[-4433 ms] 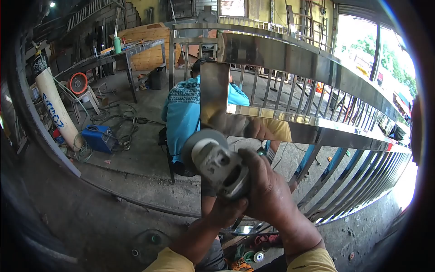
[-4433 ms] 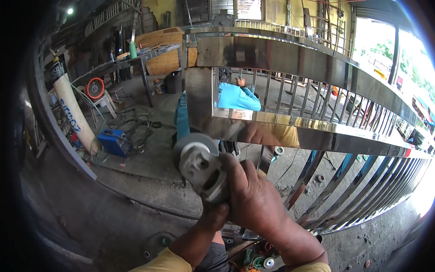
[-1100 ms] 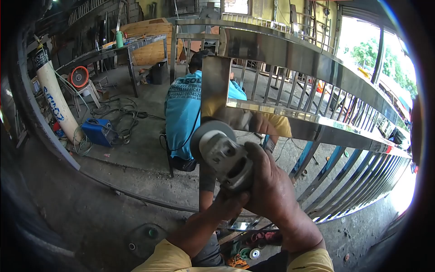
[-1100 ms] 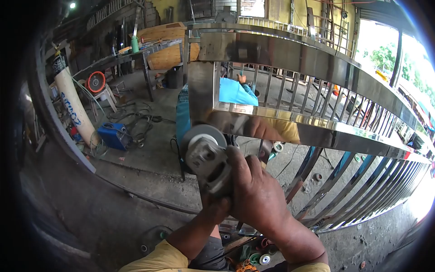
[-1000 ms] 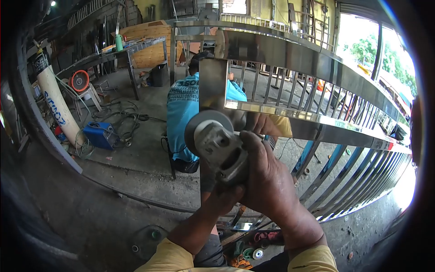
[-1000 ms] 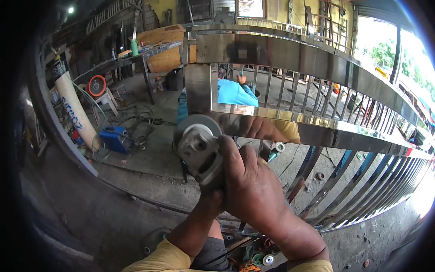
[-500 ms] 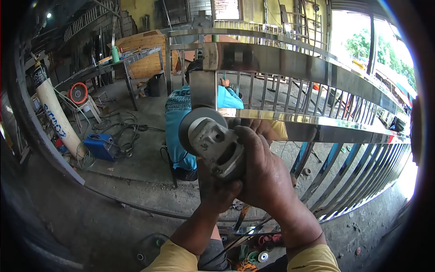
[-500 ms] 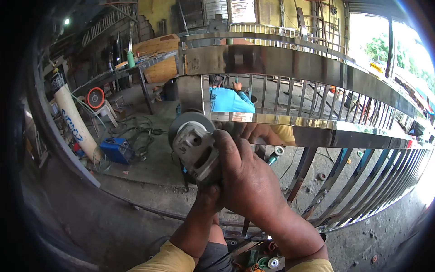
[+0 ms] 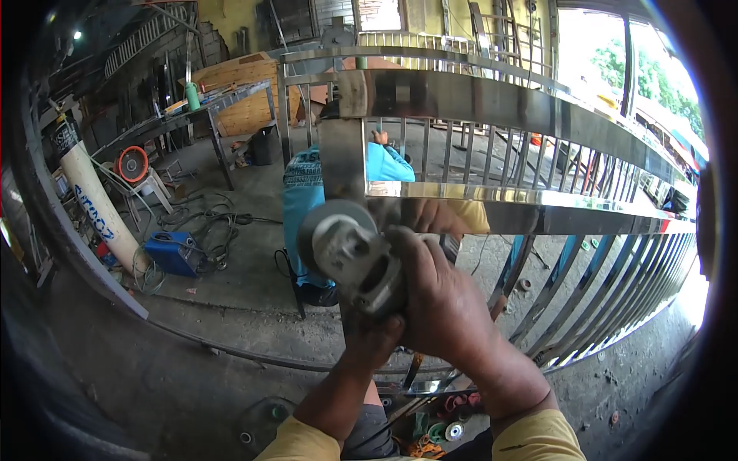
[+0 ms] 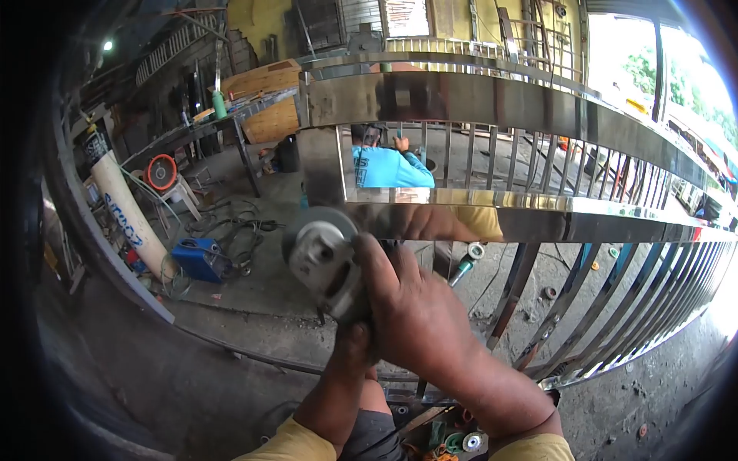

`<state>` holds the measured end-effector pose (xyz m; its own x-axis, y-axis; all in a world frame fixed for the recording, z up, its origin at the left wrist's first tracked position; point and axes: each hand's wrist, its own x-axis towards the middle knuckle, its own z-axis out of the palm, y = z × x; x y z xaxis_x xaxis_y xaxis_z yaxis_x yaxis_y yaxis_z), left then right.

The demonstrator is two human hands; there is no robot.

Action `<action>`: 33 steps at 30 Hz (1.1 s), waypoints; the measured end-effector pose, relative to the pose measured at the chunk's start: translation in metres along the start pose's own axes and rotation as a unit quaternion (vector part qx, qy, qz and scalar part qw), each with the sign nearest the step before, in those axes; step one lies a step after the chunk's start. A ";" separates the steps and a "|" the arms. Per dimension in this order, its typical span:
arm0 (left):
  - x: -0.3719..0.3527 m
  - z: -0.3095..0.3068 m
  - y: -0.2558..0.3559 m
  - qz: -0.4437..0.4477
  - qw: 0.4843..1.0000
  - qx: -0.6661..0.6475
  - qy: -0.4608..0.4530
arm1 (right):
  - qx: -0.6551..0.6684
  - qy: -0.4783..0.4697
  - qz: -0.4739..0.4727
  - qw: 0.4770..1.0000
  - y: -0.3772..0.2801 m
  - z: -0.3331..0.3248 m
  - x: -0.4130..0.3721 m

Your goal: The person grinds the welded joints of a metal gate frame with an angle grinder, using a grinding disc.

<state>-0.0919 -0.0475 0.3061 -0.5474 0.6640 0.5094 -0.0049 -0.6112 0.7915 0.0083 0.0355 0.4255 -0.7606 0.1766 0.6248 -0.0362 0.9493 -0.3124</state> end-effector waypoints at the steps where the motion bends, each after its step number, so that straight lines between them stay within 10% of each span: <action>1: -0.006 -0.005 -0.006 0.004 1.000 0.019 -0.009 | 0.000 -0.007 0.011 1.000 0.000 0.003 -0.004; 33: 0.008 -0.015 -0.003 0.031 0.996 -0.071 -0.040 | 0.015 -0.007 0.014 1.000 -0.007 0.000 0.010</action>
<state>-0.1091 -0.0467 0.3030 -0.4816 0.6518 0.5859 -0.0937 -0.7030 0.7050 0.0007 0.0310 0.4339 -0.7707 0.1990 0.6053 -0.0338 0.9358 -0.3508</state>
